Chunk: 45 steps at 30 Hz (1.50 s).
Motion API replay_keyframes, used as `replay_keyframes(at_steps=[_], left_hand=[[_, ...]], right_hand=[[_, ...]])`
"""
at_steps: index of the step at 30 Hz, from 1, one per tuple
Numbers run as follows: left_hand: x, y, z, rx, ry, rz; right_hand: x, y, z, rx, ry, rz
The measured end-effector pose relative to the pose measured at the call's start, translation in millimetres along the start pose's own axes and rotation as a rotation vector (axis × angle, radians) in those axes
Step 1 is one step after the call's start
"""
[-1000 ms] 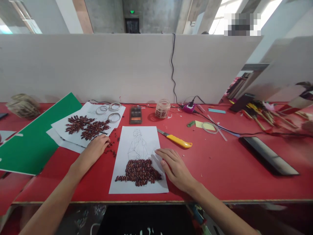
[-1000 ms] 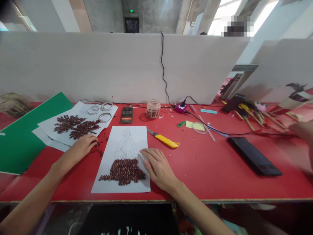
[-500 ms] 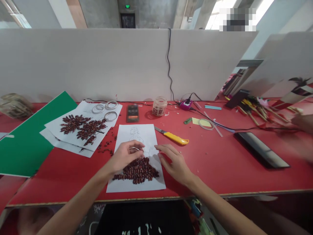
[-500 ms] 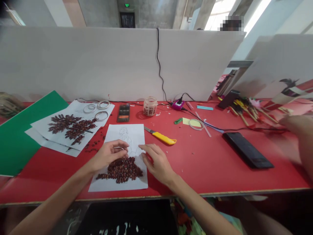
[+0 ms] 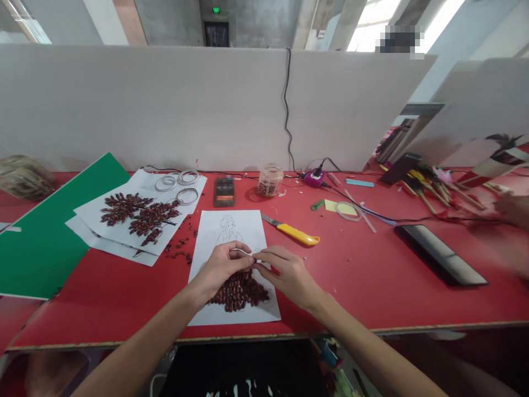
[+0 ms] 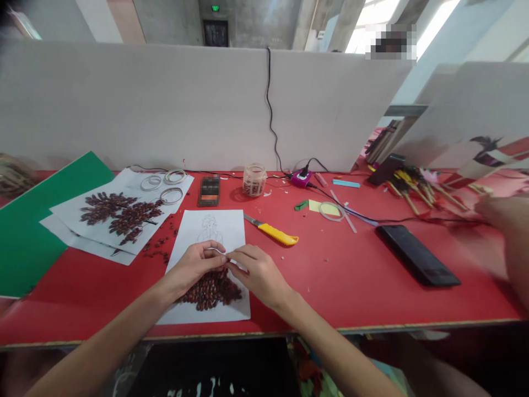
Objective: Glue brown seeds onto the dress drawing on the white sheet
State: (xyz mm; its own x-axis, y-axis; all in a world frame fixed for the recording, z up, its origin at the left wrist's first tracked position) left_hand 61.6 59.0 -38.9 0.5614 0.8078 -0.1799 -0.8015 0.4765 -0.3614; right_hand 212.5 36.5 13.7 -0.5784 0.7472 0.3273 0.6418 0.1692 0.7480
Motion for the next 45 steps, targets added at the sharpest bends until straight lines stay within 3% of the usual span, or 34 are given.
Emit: replay_keyframes(at_steps=[4,8,11,19,26,29,35,45], left_hand=[[-10.5,5.3,14.3,0.211,-0.006,0.003],[-29.3,26.7,37.1,0.534,-0.145,0.129],[-42.1,40.6,39.3,0.626,-0.18,0.211],[-58.6,46.7,38.6,0.718,-0.215,0.311],[-71.2,43.3,36.7,0.933,-0.183,0.34],[-81.2,38.2,29.7,1.12,-0.219,0.272],[-96.1,21.0,-7.7,1.655,-0.164,0.008],[-95.1,17.8,-17.2,1.806,-0.134,-0.042]], right_hand=[[-3.8,0.1,8.0,0.027,-0.047,-0.089],[-11.4,-8.4,14.9,0.006,-0.061,-0.204],[-14.4,-16.9,16.4,-0.035,-0.055,-0.252],[-11.7,-21.5,15.4,0.002,-0.059,-0.262],[-16.3,-12.8,14.2,0.086,-0.06,-0.191],[-22.2,-9.6,10.2,0.07,-0.022,-0.173],[-32.6,-20.1,-1.2,-0.128,0.055,-0.274],[-32.1,-24.1,-8.9,-0.394,0.119,-0.413]])
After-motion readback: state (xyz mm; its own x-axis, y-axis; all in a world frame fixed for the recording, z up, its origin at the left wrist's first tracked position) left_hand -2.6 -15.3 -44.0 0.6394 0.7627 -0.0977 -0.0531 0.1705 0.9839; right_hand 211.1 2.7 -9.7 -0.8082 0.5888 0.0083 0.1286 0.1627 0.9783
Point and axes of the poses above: each hand's wrist, its own x-axis towards the middle knuckle, its own y-axis out of the back of the hand, z = x × y, the point moved 7 cm from there along x, towards the middle knuckle, and after that the axes turned 13 degrees about -z, right-handed, at the moved point
